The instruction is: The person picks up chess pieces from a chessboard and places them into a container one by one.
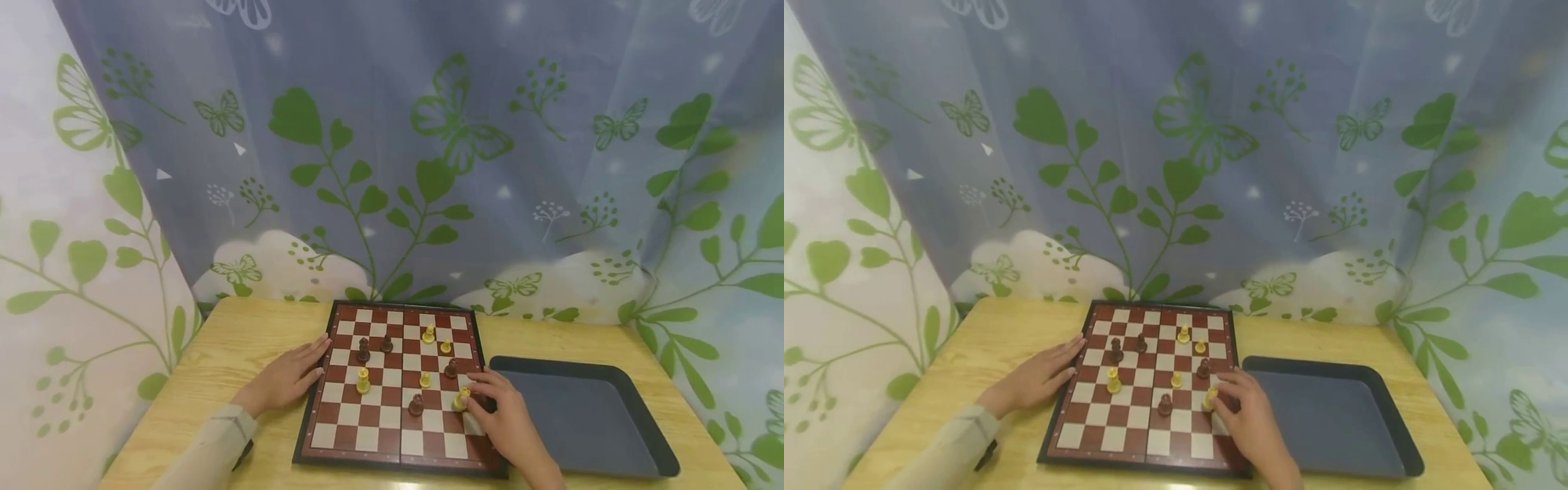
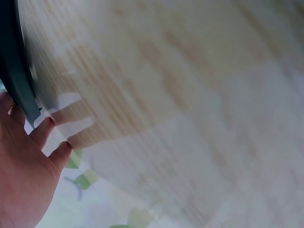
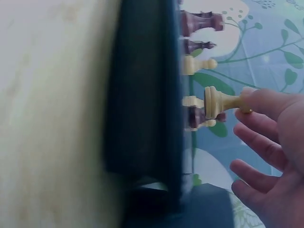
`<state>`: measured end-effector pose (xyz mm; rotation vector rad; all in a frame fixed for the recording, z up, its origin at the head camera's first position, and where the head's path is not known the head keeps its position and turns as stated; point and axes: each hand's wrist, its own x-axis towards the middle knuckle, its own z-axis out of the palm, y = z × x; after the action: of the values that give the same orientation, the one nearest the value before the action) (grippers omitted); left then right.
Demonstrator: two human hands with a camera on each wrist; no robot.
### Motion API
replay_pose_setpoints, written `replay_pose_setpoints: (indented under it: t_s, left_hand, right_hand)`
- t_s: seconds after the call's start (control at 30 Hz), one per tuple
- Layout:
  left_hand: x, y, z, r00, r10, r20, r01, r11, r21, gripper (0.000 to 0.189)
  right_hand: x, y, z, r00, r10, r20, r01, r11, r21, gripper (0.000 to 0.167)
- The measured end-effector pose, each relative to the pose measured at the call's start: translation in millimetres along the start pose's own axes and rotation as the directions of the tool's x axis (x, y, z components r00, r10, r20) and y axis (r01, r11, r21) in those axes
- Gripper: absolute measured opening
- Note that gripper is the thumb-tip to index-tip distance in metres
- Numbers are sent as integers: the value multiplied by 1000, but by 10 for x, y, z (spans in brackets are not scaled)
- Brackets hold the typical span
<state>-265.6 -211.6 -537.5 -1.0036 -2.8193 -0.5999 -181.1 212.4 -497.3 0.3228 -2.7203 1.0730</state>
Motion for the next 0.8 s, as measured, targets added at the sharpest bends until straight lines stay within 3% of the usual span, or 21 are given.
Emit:
replay_pose_setpoints:
  t_s: [0.17,0.37,0.8]
  left_hand:
    - [10,-7,-19,999,-30,33,30,1000,7,58]
    - [20,-4,13,998,-44,55,44,999,7,58]
    - [23,24,8,1000,-16,7,15,1000,15,57]
  right_hand:
    - [34,-30,-62,995,-75,-68,75,997,-8,17]
    - [-6,29,-115,997,-55,-61,55,998,-10,15]
    - [-36,235,-380,986,-65,-154,58,997,-44,14]
